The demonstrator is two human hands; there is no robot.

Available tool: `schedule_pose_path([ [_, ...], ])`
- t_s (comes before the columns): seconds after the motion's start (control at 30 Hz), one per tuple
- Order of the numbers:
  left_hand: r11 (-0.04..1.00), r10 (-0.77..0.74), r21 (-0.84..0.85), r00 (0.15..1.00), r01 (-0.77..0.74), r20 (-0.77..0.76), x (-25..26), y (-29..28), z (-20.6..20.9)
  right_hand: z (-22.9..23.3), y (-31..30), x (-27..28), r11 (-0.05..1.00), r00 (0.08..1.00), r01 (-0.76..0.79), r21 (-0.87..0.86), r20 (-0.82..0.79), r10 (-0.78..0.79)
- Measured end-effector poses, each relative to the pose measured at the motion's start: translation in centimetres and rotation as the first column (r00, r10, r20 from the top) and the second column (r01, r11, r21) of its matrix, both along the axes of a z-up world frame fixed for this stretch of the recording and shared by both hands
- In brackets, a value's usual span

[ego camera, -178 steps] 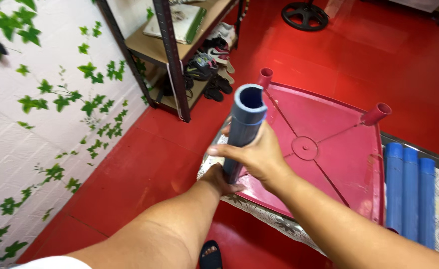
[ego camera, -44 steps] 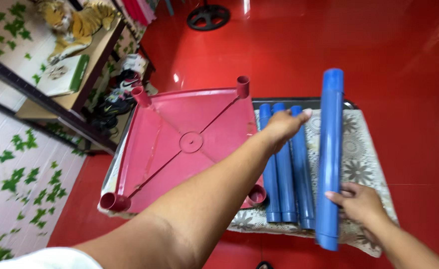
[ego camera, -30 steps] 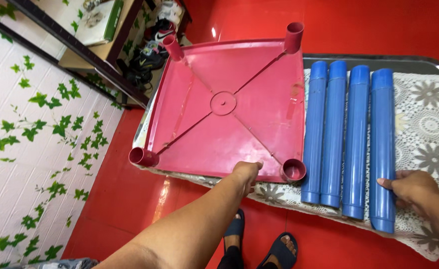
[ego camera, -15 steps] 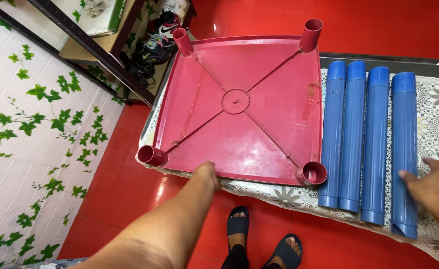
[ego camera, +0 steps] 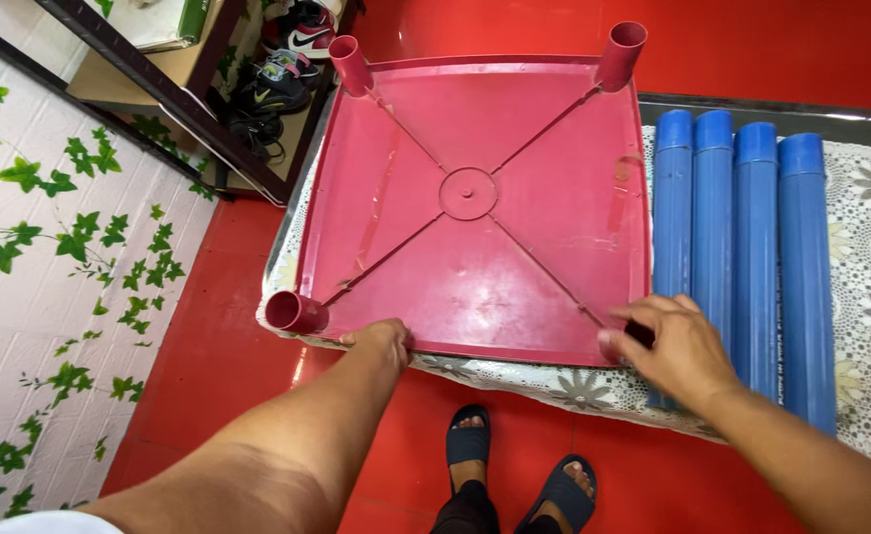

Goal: The person repeatedly inserts and removes blue plastic poles into the leg sockets of an upside-down pink plastic stool. The stool is placed on a tray with a patterned cloth. The person handles the poles one at a time, testing fit and alignment without completing a final assembly.

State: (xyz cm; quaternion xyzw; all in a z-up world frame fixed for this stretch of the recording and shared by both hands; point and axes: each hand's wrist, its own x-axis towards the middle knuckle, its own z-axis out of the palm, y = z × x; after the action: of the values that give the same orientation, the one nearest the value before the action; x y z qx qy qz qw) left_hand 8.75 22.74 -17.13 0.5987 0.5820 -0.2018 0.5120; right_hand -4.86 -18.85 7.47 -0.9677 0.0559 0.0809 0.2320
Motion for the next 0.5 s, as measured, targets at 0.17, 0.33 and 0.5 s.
schedule_pose_path([
  [0.17, 0.994, -0.045, 0.096, 0.999, 0.044, 0.003, -0.6, -1.2, 3.5, 0.6, 1.6, -0.6, 0.998, 0.998, 0.006, -0.058, 0.070, -0.002],
  [0.33, 0.997, 0.055, -0.051, 0.998, -0.057, -0.042, 1.4, -0.2, 6.2, 0.8, 3.5, -1.4, 0.997, 0.999, 0.039, -0.064, 0.035, -0.036],
  [0.5, 0.999, -0.015, -0.043, 0.991, 0.009, -0.133, 1.8, -2.7, 9.9, 1.1, 4.1, -1.6, 0.995, 0.996, 0.084, -0.056, -0.002, -0.085],
])
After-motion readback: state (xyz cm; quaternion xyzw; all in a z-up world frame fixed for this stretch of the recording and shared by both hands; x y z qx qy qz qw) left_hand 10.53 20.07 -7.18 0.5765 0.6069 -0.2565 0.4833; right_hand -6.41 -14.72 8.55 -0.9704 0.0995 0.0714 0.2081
